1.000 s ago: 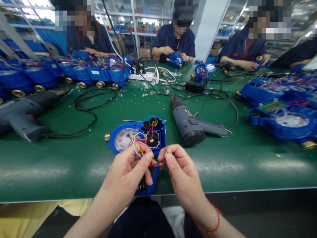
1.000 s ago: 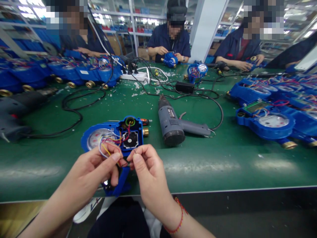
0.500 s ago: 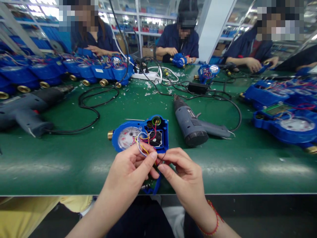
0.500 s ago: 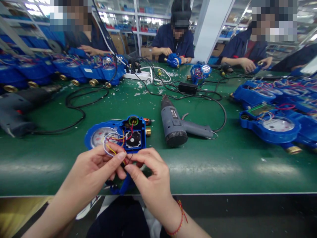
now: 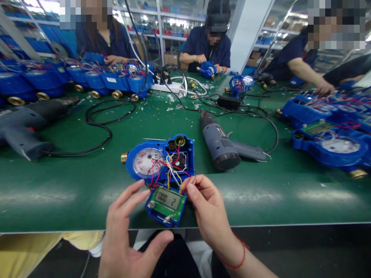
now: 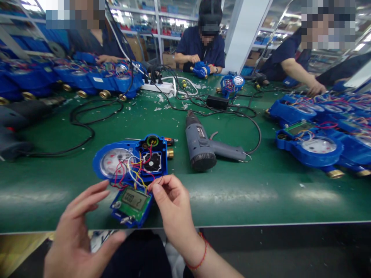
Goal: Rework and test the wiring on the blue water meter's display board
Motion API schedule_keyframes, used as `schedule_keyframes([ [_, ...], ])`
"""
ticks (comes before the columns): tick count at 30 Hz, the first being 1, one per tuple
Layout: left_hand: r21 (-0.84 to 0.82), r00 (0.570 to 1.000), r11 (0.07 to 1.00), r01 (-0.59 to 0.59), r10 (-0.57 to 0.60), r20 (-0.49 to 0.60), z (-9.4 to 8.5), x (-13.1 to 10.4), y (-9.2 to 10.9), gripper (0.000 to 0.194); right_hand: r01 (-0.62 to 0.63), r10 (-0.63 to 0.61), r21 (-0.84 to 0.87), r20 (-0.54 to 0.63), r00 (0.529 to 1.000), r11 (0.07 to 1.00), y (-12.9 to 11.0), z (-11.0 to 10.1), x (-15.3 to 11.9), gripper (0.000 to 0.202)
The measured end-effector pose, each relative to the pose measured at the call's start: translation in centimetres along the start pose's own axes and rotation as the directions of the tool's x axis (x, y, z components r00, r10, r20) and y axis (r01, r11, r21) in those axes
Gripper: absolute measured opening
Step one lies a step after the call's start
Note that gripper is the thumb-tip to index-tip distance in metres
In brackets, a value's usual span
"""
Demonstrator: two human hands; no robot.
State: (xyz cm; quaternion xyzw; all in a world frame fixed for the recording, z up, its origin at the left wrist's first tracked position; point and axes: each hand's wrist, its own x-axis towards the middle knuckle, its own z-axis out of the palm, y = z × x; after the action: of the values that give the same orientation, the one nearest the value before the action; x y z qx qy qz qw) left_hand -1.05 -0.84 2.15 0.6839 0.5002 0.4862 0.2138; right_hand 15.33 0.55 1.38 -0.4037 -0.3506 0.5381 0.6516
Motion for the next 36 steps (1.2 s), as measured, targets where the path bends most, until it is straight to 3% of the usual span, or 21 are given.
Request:
schedule_keyframes([
  [3,0.153,0.997,0.988,-0.024,0.013,0.072,0.7,-1.8,-1.7,0.089,-0.081,0.082,0.111,-0.006,0.997,0.991,0.4,0.4,-0.4,0.019],
  [5,0.191,0.997,0.981,0.031,-0.045,0.068,1.4,-2.3,-2.1,0.094,-0.110,0.111,0.158,-0.001,0.994,0.981,0.4,0.7,-0.8,0.019],
  [8,0.096,0.986,0.982,0.164,-0.167,0.018,2.1,-1.9,-1.6,0.075,-0.136,0.136,0.194,0.013,0.991,0.972,0.2,1.1,-1.2,0.020],
  [11,-0.112,0.958,0.953,0.283,-0.287,-0.023,2.2,-1.3,-0.3,0.054,-0.126,0.123,0.200,0.027,0.992,0.972,0.0,1.1,-1.3,0.021],
  [15,-0.357,0.924,0.873,0.334,-0.377,-0.059,2.3,-1.1,0.3,0.053,-0.072,0.075,0.102,-0.024,0.997,0.992,0.0,0.8,-1.1,0.023],
  [18,-0.363,0.944,0.893,0.268,-0.318,-0.085,2.5,-1.2,-0.1,0.054,-0.059,0.061,0.022,-0.110,0.992,0.998,0.0,0.2,-0.8,0.027],
  [23,-0.246,0.982,0.966,0.077,-0.116,-0.149,2.2,-0.8,-1.1,0.058,0.022,-0.026,-0.019,-0.251,0.968,1.000,-0.8,-0.8,-0.2,0.026],
  [26,-0.224,0.985,0.973,0.057,-0.092,-0.147,2.1,-0.7,-1.3,0.059,0.029,-0.038,-0.055,-0.163,0.986,0.998,-1.5,-0.5,-0.1,0.025],
  [29,-0.235,0.988,0.970,0.061,-0.093,-0.127,2.3,-0.8,-1.5,0.058,-0.031,0.029,-0.086,-0.024,0.999,0.996,-2.0,0.5,-0.1,0.029],
  [33,-0.122,0.998,0.992,0.010,-0.017,-0.061,2.2,-0.8,-1.8,0.059,-0.040,0.033,-0.173,-0.041,0.999,0.984,-2.1,1.4,0.4,0.021],
  [36,0.127,0.991,0.987,-0.101,0.088,0.103,0.9,-0.7,-1.4,0.062,0.006,-0.019,-0.234,-0.055,0.998,0.972,-2.0,1.3,0.7,0.016],
])
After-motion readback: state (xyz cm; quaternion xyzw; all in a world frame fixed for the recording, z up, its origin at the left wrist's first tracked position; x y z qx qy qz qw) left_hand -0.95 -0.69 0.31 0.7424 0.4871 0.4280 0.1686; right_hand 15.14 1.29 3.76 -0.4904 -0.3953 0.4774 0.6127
